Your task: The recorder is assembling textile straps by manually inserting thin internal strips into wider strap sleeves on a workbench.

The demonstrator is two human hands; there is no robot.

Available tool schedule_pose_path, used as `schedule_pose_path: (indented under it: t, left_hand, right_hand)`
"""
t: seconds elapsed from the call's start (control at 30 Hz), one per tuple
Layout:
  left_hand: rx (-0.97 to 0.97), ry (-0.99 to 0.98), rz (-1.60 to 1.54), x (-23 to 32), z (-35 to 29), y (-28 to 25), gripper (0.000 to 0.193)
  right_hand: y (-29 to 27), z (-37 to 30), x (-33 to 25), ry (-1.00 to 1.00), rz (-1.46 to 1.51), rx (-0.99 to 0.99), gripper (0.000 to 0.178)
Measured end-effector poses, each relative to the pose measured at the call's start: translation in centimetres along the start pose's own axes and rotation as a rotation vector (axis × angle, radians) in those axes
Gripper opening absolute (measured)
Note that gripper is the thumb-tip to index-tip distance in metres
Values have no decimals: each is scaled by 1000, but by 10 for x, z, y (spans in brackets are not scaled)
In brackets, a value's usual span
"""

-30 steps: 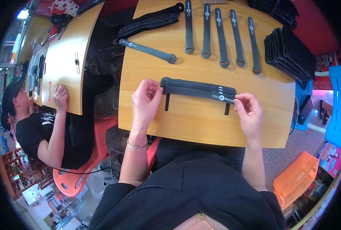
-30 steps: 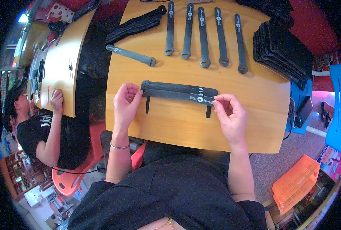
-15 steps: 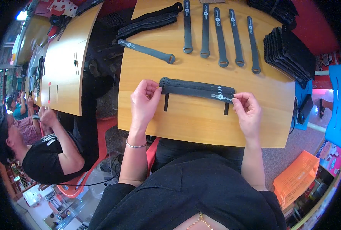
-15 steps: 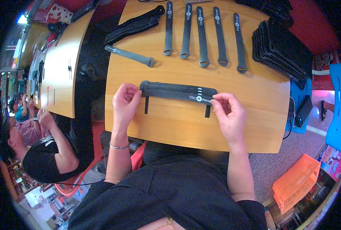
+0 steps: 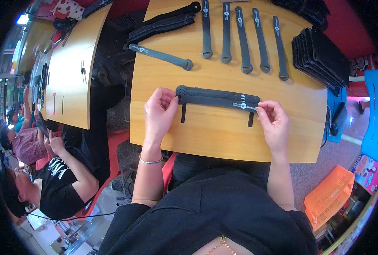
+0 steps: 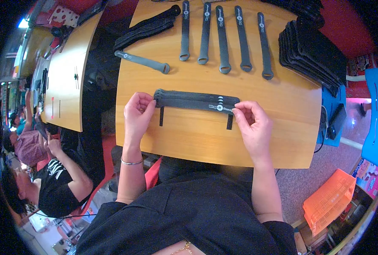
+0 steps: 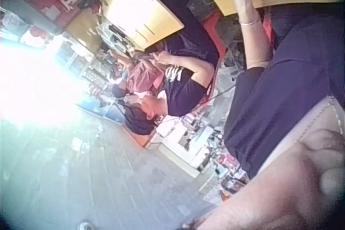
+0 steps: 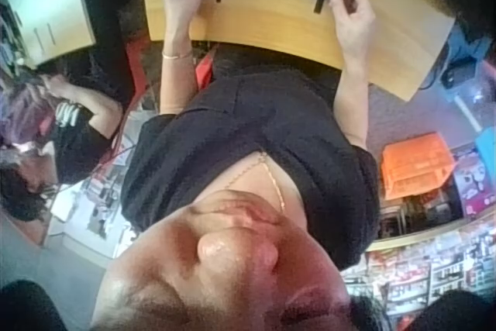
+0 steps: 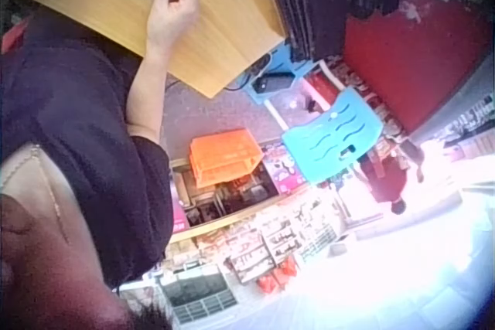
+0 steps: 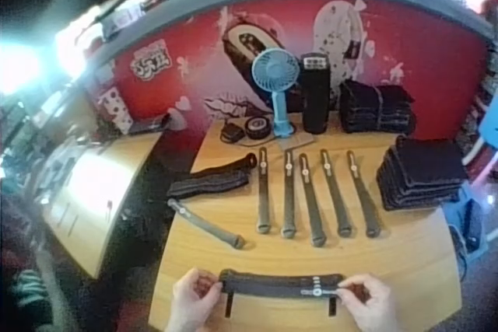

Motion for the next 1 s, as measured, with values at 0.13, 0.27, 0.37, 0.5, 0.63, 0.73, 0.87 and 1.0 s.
schedule_pose_path:
  t: [0.13,0.27,0.37,0.5,0.63,0.73,0.87,1.0]
  left_hand:
    - [-5,-7,3,0,0,0,7]
    - [0,6,12,-2,1,0,7]
    - [0,-3,12,-1,0,0,7]
    - [-3,5,2,-2,1,1,7]
    - [-7,8,-9,-2,1,1,7]
    - [-14,13,-1,-2,2,2,7]
    - [-14,-27,-14,-1,0,1,6]
    - [-18,-32,-5,-3,2,1,6]
  right_hand:
    - [1,1,0,12,-4,5,10]
    - [1,1,4,14,-7,16,9]
    - [0,1,4,5,-29,9,10]
    - [0,1,5,21,-46,29,11]
    - [1,2,4,13,-79,35,12]
    - [0,2,4,23,-101,29,12]
    - [1,2,2,50,-89,29,13]
    - [2,2,2,30,-136,28,13]
Point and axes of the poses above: each hand's wrist, its own z-axis towards the middle knuckle, its own y-axis out of the palm, x = y × z, the point moved 2 cm from there along z, towards the middle knuckle, and after that the axes turned 9 degrees about -y, right-handed, at the moved point
